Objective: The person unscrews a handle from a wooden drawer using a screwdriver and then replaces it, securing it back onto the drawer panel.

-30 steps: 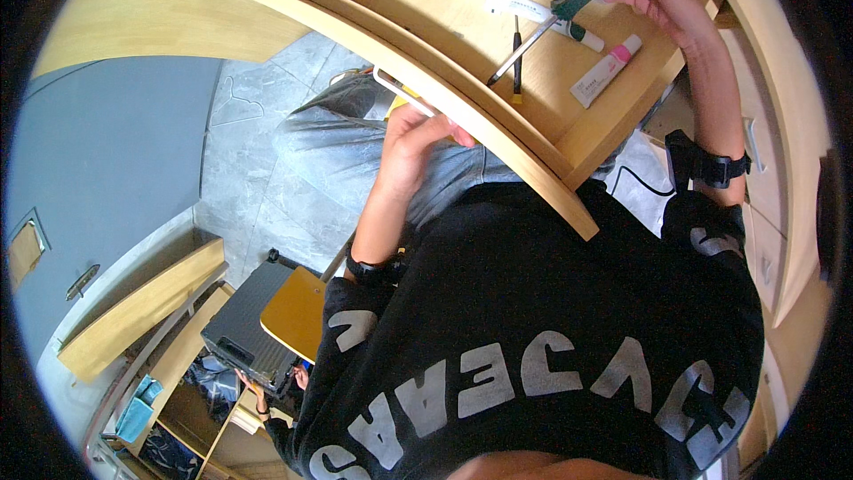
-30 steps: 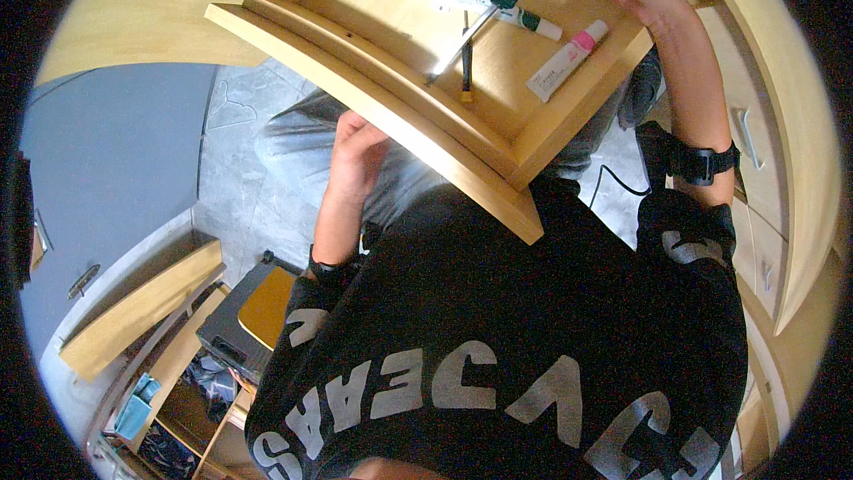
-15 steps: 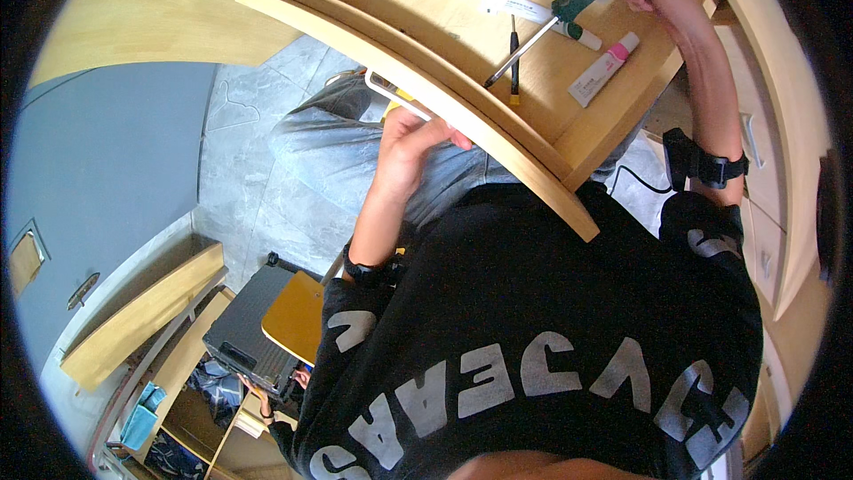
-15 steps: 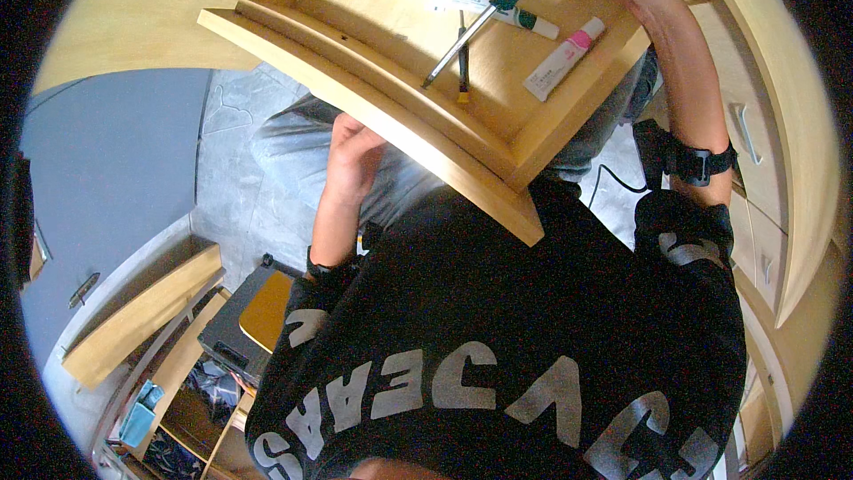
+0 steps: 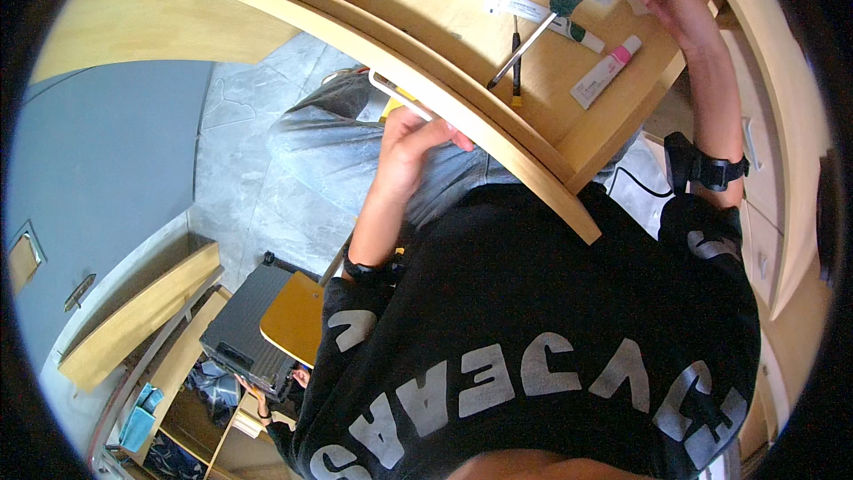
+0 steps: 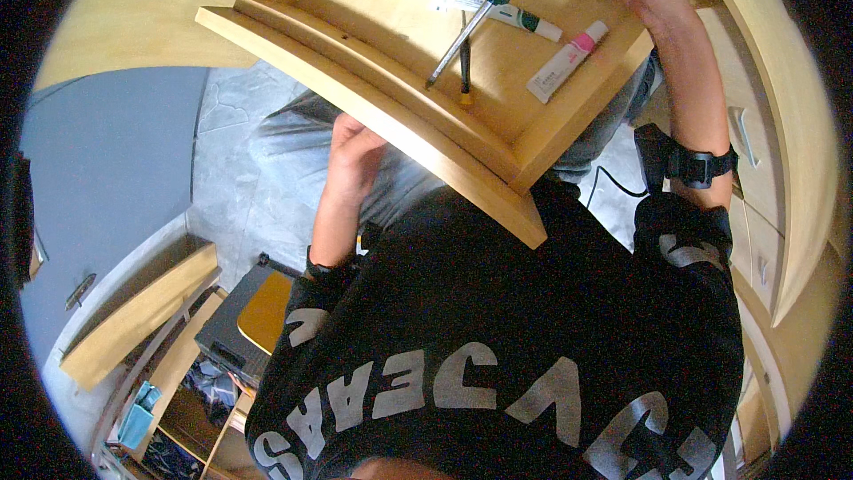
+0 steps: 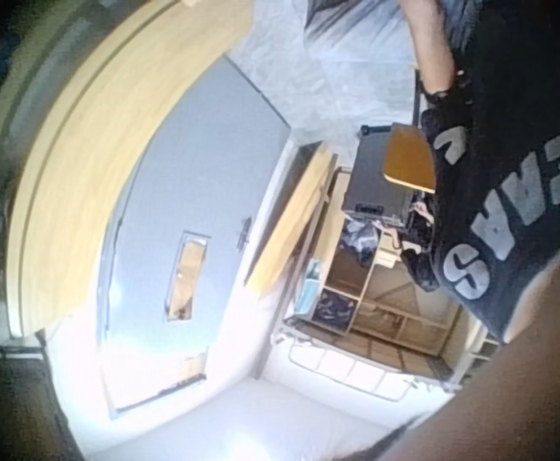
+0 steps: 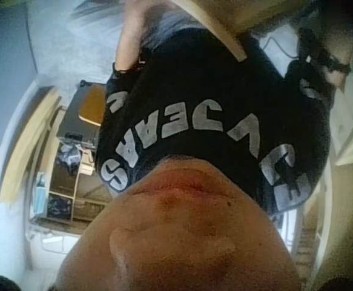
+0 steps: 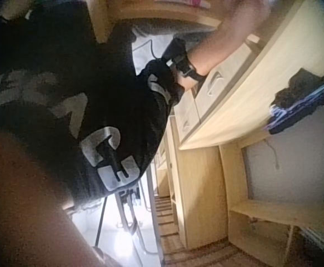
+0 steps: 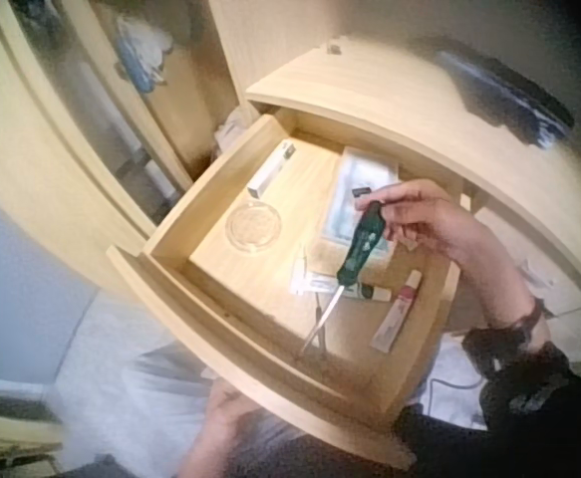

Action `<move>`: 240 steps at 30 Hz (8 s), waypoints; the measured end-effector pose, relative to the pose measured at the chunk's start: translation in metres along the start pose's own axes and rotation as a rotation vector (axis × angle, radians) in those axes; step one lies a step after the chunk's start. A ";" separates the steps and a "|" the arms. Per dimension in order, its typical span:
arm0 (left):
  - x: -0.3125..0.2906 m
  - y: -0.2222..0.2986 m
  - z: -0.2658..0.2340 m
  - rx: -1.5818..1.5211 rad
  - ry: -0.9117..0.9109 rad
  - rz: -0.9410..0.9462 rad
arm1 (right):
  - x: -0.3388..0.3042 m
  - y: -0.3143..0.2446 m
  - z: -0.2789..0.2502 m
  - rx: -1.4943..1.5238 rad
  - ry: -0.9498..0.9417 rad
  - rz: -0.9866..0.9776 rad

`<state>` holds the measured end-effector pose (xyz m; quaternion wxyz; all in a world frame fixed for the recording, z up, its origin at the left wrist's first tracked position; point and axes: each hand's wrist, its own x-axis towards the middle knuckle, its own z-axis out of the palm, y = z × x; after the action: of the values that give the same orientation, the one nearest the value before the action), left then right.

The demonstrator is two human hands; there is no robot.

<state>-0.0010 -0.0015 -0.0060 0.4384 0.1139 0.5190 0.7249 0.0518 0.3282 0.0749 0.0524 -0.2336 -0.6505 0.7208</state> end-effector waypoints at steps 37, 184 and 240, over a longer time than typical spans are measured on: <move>-0.005 0.003 0.006 0.170 -0.012 -0.013 | 0.004 0.009 -0.001 -0.223 -0.073 -0.009; -0.001 0.013 -0.015 0.114 0.176 0.241 | -0.014 0.056 0.086 -0.317 -0.669 0.386; 0.061 0.031 0.039 0.180 -0.321 0.378 | 0.028 -0.071 0.065 -0.209 -0.415 -0.003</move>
<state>-0.0286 0.0672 0.0197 0.3599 0.3609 0.4746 0.7176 -0.0158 0.2900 0.1386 -0.1059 -0.0832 -0.7187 0.6821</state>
